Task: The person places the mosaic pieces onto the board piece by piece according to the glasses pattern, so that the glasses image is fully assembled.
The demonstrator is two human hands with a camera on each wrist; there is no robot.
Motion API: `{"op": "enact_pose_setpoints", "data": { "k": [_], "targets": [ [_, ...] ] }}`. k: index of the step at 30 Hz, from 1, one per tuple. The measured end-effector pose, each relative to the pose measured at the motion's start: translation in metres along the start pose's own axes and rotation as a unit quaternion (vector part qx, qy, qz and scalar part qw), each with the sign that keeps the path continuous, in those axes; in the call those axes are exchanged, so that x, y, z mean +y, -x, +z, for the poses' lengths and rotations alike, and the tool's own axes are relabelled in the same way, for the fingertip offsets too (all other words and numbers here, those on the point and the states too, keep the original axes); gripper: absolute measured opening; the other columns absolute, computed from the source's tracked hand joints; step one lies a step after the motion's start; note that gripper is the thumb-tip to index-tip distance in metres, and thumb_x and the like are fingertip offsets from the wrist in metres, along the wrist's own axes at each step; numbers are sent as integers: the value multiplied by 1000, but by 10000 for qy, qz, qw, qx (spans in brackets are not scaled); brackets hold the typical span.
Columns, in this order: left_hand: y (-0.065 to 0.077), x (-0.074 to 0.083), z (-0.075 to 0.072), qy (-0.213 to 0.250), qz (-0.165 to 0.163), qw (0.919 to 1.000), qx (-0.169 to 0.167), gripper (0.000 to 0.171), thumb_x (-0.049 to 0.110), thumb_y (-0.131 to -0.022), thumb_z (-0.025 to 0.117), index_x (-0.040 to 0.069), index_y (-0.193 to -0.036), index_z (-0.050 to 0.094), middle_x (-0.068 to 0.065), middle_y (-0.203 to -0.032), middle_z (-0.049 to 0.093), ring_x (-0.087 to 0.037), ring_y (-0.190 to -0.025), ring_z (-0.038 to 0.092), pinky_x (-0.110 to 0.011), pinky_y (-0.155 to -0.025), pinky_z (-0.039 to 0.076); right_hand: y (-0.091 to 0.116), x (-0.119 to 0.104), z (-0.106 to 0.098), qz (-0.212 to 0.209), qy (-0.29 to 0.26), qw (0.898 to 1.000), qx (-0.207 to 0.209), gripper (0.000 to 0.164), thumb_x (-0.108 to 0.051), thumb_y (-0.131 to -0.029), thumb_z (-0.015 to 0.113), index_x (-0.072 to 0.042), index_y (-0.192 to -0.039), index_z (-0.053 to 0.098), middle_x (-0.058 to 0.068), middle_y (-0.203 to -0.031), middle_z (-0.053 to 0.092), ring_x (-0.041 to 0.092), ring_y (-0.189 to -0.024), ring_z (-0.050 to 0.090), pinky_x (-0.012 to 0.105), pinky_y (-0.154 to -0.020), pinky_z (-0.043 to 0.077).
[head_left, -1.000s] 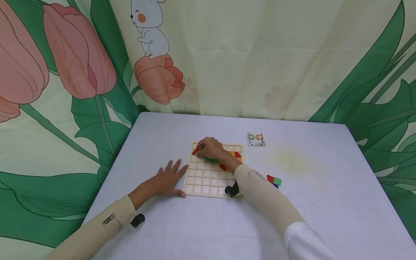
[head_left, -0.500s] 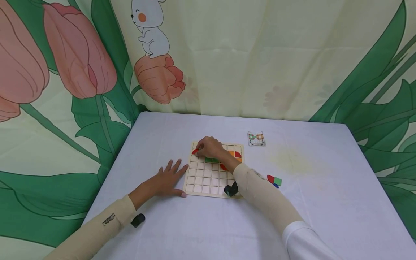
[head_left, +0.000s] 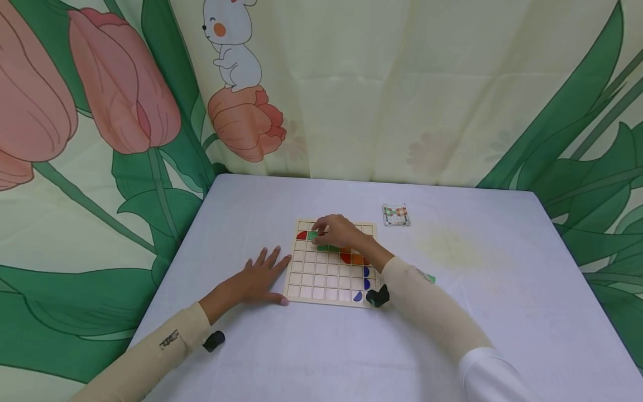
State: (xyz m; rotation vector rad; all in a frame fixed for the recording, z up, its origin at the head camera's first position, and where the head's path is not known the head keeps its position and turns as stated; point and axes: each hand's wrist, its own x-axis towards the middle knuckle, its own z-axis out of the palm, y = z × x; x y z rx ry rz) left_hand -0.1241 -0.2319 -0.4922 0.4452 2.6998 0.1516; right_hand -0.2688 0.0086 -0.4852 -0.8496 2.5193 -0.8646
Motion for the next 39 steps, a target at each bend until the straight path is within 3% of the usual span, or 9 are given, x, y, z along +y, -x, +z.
{"op": "enact_pose_setpoints", "data": {
  "k": [6,13,23,33,39],
  "targets": [
    [1,-1,1,-26,-22,10000,1,111,72,-77,70,21,-162,20,-17,-169,10,-52,-152,9,-74,-111,25,34,21,-18,-102,-343,9993,-46,29,-30,-93,73,-14,-118,73,-1,-100,69,16,-84,58,30,-74,51],
    [3,2,-1,26,-8,10000,-22,110,70,-78,71,20,-162,20,-18,-168,11,-52,-152,9,-74,-110,25,74,47,-41,387,-269,9988,115,29,-31,-92,74,-16,-117,74,1,-104,71,18,-87,56,27,-71,51],
    [3,3,-1,20,-32,10000,-11,110,71,-78,71,20,-162,21,-19,-168,11,-52,-151,9,-74,-110,25,146,82,-69,985,-272,9940,379,32,-30,-92,75,-11,-117,74,8,-112,72,18,-73,60,28,-63,55],
    [1,0,0,-39,27,10000,70,110,71,-77,70,20,-162,21,-20,-168,13,-53,-151,11,-74,-109,27,211,124,-75,721,76,9963,463,29,-20,-86,80,-14,-115,76,4,-109,72,13,-82,57,21,-66,51],
    [1,2,-1,-37,-4,10000,-9,112,72,-77,70,19,-162,20,-19,-168,11,-52,-151,9,-74,-110,26,234,136,-69,822,-22,9945,650,30,-21,-85,81,-14,-113,76,5,-110,71,11,-78,54,21,-63,47]
  ]
}}
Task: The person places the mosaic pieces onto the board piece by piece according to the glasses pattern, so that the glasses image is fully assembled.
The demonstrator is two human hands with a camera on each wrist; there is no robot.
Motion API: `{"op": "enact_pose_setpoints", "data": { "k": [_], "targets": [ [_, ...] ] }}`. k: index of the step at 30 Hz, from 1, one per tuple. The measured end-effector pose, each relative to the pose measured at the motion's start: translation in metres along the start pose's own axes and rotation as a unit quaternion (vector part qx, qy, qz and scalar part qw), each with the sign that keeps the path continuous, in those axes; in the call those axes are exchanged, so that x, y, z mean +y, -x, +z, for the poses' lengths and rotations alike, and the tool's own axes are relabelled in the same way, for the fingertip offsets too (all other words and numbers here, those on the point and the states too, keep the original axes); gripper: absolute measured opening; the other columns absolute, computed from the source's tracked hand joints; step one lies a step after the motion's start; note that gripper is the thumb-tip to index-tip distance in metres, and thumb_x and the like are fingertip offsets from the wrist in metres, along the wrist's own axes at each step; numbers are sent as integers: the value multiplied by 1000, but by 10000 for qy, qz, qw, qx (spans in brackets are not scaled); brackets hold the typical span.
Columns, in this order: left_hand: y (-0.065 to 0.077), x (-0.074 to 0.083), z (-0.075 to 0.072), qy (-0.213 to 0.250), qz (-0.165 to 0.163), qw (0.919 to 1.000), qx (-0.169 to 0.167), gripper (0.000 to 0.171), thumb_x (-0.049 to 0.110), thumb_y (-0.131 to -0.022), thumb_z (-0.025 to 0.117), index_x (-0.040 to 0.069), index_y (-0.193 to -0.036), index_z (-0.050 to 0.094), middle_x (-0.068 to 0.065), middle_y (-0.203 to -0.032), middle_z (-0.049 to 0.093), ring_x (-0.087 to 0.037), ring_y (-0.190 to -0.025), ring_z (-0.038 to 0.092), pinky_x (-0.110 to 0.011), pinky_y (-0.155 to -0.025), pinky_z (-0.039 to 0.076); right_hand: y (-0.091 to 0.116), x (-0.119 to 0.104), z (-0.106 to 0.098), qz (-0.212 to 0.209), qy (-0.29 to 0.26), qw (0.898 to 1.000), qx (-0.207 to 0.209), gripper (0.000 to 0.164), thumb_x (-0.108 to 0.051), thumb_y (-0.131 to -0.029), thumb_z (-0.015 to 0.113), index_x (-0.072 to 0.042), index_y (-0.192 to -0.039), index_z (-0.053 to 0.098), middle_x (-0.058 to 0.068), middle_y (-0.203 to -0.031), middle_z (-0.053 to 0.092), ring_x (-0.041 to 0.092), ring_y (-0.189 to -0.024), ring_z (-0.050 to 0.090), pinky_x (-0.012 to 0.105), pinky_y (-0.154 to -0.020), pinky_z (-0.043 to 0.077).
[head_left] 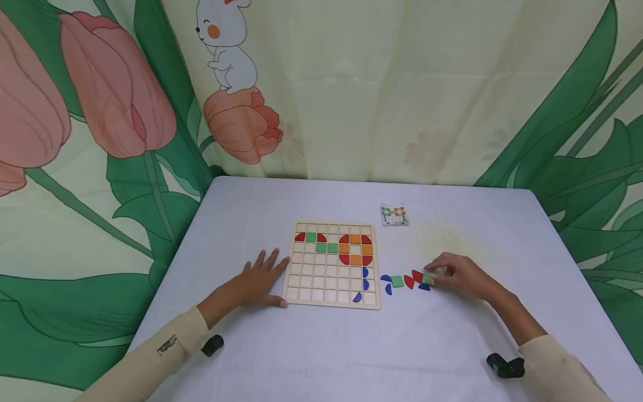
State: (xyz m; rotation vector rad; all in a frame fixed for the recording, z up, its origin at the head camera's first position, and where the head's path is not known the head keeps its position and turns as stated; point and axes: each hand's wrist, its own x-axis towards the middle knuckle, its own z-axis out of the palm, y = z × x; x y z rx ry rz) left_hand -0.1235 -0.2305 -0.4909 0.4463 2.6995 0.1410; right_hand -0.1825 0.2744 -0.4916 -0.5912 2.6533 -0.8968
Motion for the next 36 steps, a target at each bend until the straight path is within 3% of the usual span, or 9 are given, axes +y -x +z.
{"op": "enact_pose_setpoints", "data": {
  "k": [9,22,28,36],
  "targets": [
    [0,-1,0,30,-3,10000,-8,112,73,-78,68,20,-162,18,-18,-169,9,-50,-153,7,-73,-112,25,7,3,8,103,-94,9997,222,28,-16,-83,83,-12,-110,78,4,-105,66,14,-86,55,19,-66,48],
    [-3,-2,4,-26,-35,10000,-21,113,74,-76,69,21,-162,19,-18,-169,9,-50,-152,8,-73,-111,25,9,-3,10,303,-221,9993,-35,33,-15,-88,78,-9,-120,73,3,-101,70,15,-79,54,21,-63,49],
    [-2,-2,3,-13,-2,10000,12,112,73,-77,70,21,-162,20,-18,-169,10,-51,-152,9,-73,-111,26,8,-5,8,224,-289,9992,-162,37,-14,-90,75,-9,-126,69,1,-94,65,16,-80,55,21,-64,51],
    [-1,-1,2,42,22,10000,43,111,72,-77,70,21,-162,20,-18,-169,10,-51,-152,9,-73,-111,26,1,-10,8,98,-539,9984,-137,36,-15,-92,73,-9,-127,69,7,-100,65,14,-71,57,24,-59,53]
  ]
}}
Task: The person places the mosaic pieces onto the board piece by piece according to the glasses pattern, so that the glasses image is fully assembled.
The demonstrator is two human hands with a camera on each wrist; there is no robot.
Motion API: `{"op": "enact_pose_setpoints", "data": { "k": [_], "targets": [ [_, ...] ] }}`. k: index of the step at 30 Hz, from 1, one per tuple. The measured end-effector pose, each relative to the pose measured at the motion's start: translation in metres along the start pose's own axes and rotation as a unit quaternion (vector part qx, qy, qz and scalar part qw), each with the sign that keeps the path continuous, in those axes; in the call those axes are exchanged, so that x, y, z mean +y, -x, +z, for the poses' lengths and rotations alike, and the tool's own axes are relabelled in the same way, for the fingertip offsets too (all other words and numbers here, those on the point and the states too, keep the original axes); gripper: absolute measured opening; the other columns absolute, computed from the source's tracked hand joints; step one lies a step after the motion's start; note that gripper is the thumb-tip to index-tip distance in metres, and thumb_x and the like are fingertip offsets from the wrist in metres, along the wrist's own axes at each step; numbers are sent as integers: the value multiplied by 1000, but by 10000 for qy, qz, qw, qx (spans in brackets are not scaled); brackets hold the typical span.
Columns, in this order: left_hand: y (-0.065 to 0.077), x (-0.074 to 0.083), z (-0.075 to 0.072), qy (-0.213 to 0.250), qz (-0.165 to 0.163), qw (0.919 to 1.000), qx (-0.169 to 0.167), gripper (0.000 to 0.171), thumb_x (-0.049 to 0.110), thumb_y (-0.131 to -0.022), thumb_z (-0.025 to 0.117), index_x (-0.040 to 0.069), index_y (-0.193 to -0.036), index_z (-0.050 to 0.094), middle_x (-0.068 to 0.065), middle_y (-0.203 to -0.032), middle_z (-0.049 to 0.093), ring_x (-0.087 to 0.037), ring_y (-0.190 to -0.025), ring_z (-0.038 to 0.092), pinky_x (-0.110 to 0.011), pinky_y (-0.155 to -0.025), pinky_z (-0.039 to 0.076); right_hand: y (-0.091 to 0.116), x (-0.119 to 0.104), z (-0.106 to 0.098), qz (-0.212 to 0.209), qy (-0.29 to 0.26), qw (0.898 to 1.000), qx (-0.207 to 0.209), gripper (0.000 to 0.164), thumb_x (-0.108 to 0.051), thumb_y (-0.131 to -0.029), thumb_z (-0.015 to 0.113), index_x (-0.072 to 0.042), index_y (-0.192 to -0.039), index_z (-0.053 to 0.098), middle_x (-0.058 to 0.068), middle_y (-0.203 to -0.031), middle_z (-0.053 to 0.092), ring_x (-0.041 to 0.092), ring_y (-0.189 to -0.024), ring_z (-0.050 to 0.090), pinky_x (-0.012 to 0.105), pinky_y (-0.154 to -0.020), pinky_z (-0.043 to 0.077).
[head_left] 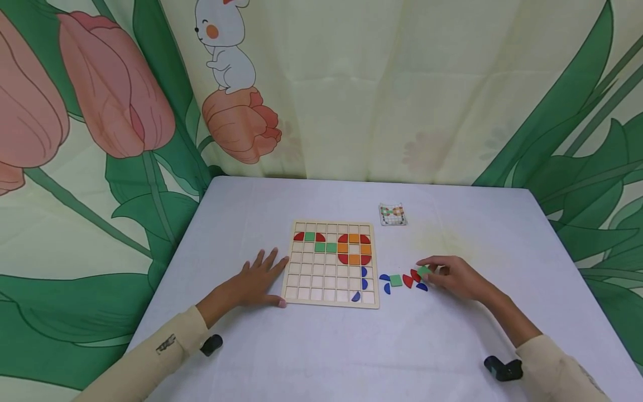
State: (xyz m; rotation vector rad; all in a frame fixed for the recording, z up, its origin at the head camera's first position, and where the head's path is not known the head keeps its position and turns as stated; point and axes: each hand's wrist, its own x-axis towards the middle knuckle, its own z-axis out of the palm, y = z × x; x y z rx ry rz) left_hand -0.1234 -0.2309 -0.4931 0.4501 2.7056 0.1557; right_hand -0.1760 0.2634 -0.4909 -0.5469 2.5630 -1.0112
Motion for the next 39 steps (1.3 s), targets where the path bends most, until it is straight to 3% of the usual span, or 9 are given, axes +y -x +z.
{"op": "enact_pose_setpoints", "data": {
  "k": [7,20,26,31,39],
  "targets": [
    [0,-1,1,-44,25,10000,34,111,73,-77,69,21,-162,19,-18,-168,11,-51,-152,10,-73,-111,26,-15,-15,10,57,-478,9988,-27,34,-15,-92,73,-6,-124,68,7,-94,62,15,-62,57,24,-57,51],
    [1,0,0,-37,4,10000,-27,112,72,-77,70,20,-162,19,-19,-168,10,-51,-152,9,-74,-110,26,-43,-47,37,-28,-506,9987,52,34,-21,-89,78,-7,-119,71,5,-89,65,17,-61,58,25,-53,50],
    [2,1,-1,2,2,10000,-23,112,71,-77,70,20,-162,20,-19,-168,11,-52,-152,9,-74,-110,26,-58,-67,48,25,-661,9976,-183,34,-20,-89,77,-9,-121,71,4,-90,66,19,-61,60,26,-54,51],
    [2,2,-2,31,-26,10000,-59,112,71,-77,71,20,-162,19,-19,-168,10,-52,-152,9,-74,-110,26,-69,-84,56,-166,-899,9953,-332,33,-14,-90,75,-6,-122,70,5,-92,67,19,-63,61,25,-61,54],
    [2,3,-4,98,-119,9998,-86,112,70,-77,72,20,-162,21,-19,-168,10,-52,-152,7,-74,-111,24,-84,-111,72,-310,-886,9947,-424,32,-12,-88,77,-8,-120,72,3,-85,64,16,-68,56,23,-58,48]
  ]
}}
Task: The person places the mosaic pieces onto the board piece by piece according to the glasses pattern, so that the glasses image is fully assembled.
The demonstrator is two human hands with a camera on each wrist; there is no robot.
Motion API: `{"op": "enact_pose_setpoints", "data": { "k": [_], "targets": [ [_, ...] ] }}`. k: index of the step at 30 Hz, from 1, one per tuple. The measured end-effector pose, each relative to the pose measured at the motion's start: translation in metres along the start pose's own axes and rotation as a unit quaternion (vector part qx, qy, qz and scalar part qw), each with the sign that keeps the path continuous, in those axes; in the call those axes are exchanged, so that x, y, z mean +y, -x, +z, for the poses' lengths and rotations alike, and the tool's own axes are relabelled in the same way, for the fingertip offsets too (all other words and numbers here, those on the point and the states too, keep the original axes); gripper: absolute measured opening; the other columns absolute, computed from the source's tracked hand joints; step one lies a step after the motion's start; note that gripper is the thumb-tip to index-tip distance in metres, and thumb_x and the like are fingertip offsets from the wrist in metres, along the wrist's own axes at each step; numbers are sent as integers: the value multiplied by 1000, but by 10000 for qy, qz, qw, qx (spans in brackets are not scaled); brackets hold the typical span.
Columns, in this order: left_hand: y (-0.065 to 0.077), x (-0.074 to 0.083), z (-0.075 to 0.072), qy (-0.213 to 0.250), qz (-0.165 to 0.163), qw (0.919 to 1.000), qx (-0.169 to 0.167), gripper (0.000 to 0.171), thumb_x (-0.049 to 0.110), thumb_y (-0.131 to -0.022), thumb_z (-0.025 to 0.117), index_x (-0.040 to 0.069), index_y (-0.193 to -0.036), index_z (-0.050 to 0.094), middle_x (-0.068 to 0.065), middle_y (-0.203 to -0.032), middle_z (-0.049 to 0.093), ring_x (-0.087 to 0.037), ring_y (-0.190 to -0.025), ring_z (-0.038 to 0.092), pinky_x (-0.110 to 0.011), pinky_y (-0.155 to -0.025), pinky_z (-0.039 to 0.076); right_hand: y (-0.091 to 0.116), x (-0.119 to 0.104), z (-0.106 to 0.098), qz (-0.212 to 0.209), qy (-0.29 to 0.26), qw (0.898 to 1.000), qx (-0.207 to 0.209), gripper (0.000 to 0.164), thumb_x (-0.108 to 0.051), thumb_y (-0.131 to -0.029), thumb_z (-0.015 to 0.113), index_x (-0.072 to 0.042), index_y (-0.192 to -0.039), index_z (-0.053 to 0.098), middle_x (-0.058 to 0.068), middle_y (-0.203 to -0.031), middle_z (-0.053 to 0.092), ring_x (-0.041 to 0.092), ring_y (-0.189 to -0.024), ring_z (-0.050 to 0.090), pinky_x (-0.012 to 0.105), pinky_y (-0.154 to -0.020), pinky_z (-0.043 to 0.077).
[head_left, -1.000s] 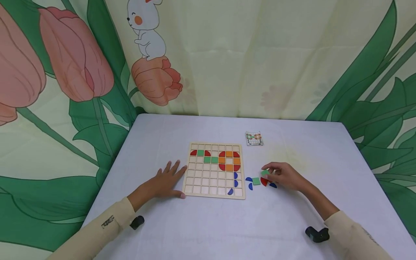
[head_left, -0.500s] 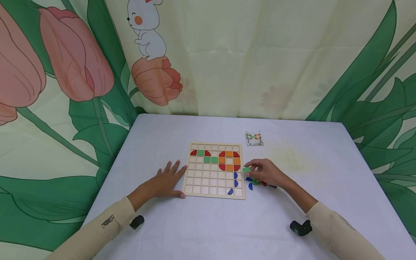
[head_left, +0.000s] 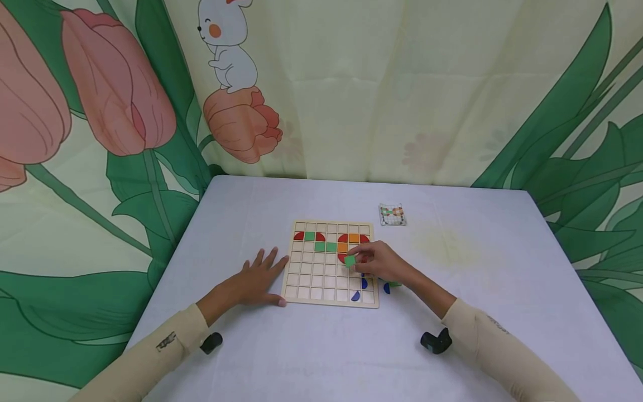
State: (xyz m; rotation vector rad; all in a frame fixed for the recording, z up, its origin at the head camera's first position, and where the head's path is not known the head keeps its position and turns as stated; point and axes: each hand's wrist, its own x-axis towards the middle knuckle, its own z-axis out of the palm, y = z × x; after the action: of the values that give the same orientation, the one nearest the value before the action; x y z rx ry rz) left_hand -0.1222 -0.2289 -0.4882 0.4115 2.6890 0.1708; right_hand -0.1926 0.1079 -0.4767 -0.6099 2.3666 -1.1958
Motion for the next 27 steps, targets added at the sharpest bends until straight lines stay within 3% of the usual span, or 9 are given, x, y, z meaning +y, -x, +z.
{"op": "enact_pose_setpoints", "data": {
  "k": [11,18,27],
  "targets": [
    [-3,-2,4,-42,-26,10000,28,112,71,-76,72,22,-162,21,-17,-169,10,-51,-152,7,-74,-111,24,-31,-20,24,-356,-185,9990,-198,30,-11,-88,76,-7,-118,72,1,-82,66,16,-63,61,26,-59,52],
    [-1,-1,1,-35,-21,10000,16,111,71,-76,72,21,-162,22,-18,-169,11,-51,-152,8,-75,-111,23,-51,-33,35,-438,-202,9980,-403,33,-12,-91,73,-5,-123,69,2,-86,71,25,-61,66,26,-57,50],
    [0,-1,1,-56,0,10000,20,111,73,-76,70,21,-162,21,-18,-169,10,-51,-152,8,-75,-110,24,-71,-42,44,-399,-103,9979,-504,34,-9,-91,71,-7,-126,69,1,-85,70,15,-62,63,25,-60,54]
  ]
}}
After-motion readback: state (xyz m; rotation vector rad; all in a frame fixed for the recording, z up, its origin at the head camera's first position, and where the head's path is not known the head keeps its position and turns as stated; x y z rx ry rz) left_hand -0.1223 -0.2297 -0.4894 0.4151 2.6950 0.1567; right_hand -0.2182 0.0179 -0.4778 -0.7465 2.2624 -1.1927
